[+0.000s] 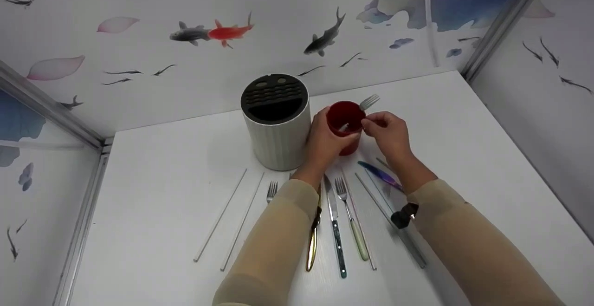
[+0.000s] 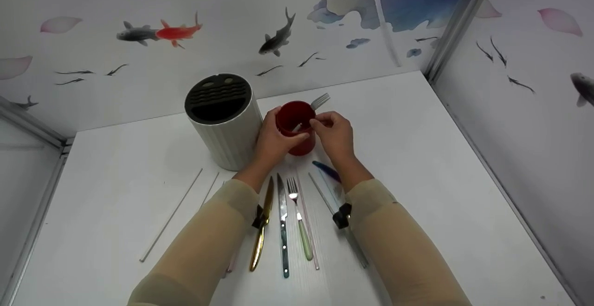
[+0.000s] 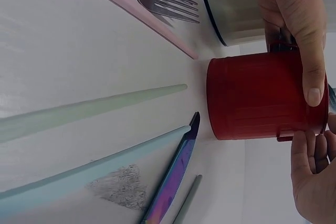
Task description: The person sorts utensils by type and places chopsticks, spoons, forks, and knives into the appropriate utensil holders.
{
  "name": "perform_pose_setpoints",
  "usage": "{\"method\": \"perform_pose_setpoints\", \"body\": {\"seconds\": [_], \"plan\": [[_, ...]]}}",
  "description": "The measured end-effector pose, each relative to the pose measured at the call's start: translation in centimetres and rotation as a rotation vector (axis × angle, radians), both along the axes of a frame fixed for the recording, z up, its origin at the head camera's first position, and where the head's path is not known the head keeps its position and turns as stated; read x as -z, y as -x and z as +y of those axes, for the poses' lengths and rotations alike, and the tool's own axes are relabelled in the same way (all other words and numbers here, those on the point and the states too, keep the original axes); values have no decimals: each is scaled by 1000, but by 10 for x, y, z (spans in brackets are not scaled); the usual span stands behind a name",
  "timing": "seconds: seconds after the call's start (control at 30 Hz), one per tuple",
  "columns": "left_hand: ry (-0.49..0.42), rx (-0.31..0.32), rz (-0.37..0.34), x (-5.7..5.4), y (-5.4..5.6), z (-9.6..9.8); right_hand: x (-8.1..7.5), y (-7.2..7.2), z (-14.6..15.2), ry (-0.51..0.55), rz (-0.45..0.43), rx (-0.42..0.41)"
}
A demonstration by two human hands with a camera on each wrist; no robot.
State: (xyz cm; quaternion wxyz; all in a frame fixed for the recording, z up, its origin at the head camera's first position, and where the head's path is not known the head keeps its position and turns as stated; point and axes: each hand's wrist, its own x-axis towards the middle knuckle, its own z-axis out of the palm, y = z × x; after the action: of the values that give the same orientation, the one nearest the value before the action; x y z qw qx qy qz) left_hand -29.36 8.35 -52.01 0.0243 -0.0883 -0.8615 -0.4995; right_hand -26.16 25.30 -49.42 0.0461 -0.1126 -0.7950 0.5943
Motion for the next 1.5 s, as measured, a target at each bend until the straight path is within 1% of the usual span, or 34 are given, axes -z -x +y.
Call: {"method": "perform_pose_setpoints", "body": {"seconds": [0.1,0.33,0.57,0.73,0.83,1.0,1.17,1.3,1.5], "plan": [[9,-1,-11,0,0,0,0,-1,1,-12,-8,-3],[23,-18,-30,-2,-1,2,-3,-5,2,4,-6,-13],[47,-36,-67,-4,-1,4,-8,-9,9,-20,48,10],[41,-40,-67,-5,-1,3,-10,-13,16,-17,45,7],[35,-43,-63,-5,-1,3,-10,-16,20,4,50,1],[30,-45,-78,-5,-1,4,-10,-23,28,25,66,-9],[25,-46,-86,-4,-1,6,-10,-32,36,-15,38,-12],[25,-47,-72,-3,-1,5,-8,-40,42,-24,31,-20],[6,-42,-95,-5,-4,4,-2,-52,53,-42,-3,-26]]}}
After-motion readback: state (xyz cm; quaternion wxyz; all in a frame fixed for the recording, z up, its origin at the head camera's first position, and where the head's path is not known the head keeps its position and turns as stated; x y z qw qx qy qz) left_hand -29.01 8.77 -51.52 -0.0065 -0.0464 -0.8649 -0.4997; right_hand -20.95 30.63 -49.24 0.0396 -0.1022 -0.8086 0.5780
